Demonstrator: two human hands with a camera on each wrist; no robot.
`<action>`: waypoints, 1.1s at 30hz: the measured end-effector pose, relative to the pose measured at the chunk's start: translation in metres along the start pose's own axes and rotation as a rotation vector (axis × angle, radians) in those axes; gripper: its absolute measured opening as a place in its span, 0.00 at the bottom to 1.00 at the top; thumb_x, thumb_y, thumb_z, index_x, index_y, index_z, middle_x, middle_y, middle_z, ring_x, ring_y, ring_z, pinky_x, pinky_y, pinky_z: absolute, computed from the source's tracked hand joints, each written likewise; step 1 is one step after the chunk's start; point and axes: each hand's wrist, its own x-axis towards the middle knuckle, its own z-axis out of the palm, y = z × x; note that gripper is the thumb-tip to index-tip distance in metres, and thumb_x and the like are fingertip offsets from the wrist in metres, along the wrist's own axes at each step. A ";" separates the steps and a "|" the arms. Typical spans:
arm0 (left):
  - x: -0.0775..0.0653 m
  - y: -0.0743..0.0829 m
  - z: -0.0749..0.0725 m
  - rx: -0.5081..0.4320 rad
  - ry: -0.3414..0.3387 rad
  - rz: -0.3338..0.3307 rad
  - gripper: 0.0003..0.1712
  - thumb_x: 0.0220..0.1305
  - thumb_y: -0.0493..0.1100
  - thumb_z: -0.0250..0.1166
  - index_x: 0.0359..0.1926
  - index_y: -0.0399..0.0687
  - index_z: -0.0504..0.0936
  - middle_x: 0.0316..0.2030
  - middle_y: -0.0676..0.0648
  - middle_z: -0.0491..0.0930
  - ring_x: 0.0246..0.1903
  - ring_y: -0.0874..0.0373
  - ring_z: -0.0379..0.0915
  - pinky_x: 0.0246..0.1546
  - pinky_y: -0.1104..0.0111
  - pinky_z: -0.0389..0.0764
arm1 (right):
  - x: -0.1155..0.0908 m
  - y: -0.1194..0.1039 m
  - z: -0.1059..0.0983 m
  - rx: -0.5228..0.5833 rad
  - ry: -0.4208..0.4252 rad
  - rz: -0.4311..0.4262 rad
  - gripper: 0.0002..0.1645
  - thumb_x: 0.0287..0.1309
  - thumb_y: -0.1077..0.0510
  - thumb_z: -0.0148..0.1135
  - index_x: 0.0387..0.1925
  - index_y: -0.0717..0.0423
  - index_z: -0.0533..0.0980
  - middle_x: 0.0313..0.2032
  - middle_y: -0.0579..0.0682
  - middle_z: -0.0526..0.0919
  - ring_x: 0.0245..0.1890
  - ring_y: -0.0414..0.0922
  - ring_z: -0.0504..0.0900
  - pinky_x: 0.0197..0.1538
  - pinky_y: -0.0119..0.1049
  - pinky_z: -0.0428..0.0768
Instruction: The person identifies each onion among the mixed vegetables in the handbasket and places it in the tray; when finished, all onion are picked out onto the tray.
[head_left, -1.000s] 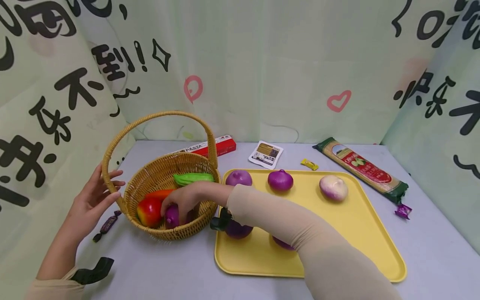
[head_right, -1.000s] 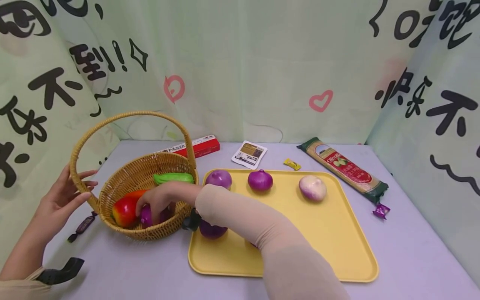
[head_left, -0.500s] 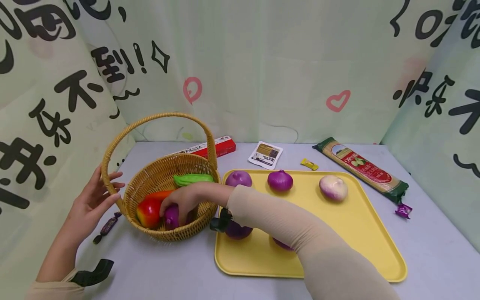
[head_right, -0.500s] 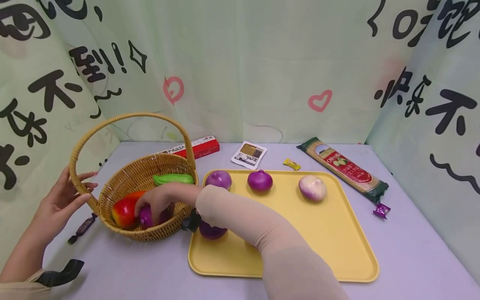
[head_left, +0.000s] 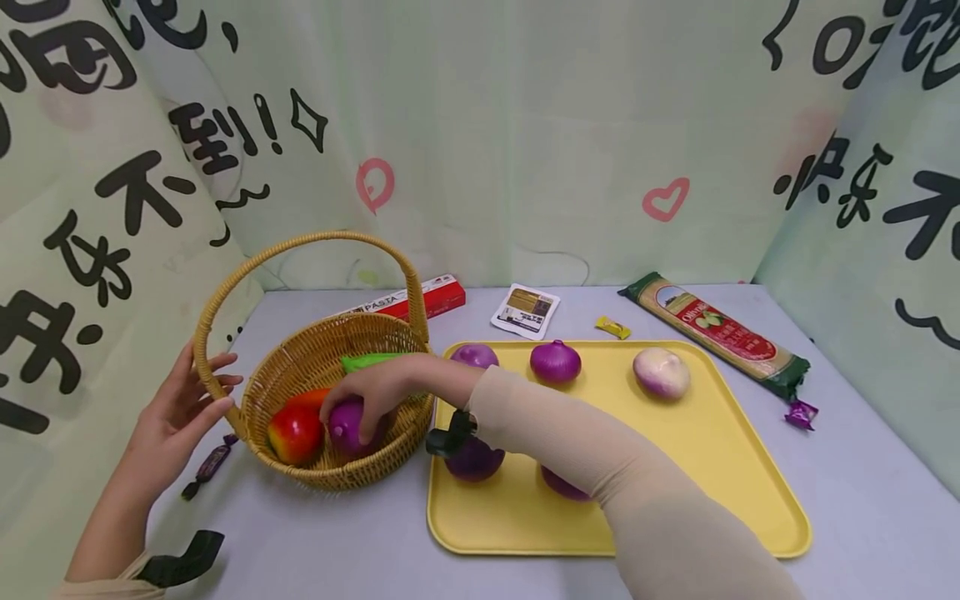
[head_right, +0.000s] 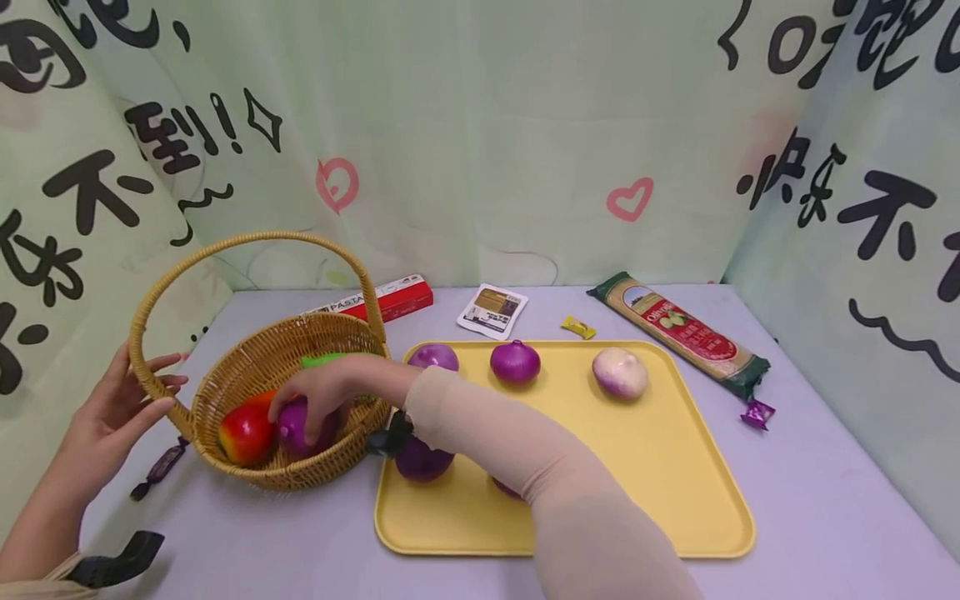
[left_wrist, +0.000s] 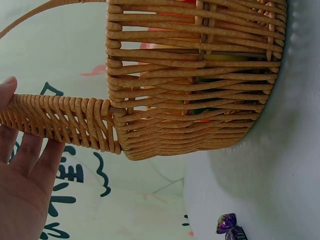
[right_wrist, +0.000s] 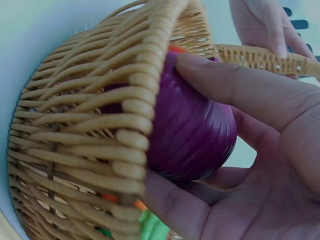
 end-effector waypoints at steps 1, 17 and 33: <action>0.000 0.000 0.000 0.000 0.001 0.001 0.49 0.62 0.25 0.55 0.75 0.59 0.41 0.59 0.71 0.65 0.51 0.81 0.70 0.43 0.89 0.73 | -0.001 0.001 -0.001 0.007 0.008 -0.005 0.32 0.52 0.57 0.68 0.59 0.38 0.71 0.60 0.43 0.67 0.56 0.39 0.67 0.51 0.26 0.74; 0.000 -0.001 0.001 0.003 0.005 0.009 0.50 0.60 0.24 0.56 0.75 0.59 0.41 0.59 0.71 0.66 0.51 0.81 0.70 0.43 0.89 0.73 | -0.022 0.019 -0.005 0.248 0.074 -0.035 0.33 0.52 0.60 0.68 0.61 0.44 0.70 0.55 0.46 0.70 0.52 0.40 0.71 0.45 0.27 0.79; 0.000 0.000 0.000 0.015 0.008 0.023 0.50 0.60 0.23 0.55 0.75 0.57 0.41 0.59 0.72 0.65 0.51 0.81 0.70 0.45 0.89 0.72 | -0.042 0.027 -0.014 0.273 0.147 -0.107 0.33 0.53 0.59 0.67 0.60 0.40 0.70 0.58 0.45 0.70 0.54 0.40 0.72 0.51 0.27 0.78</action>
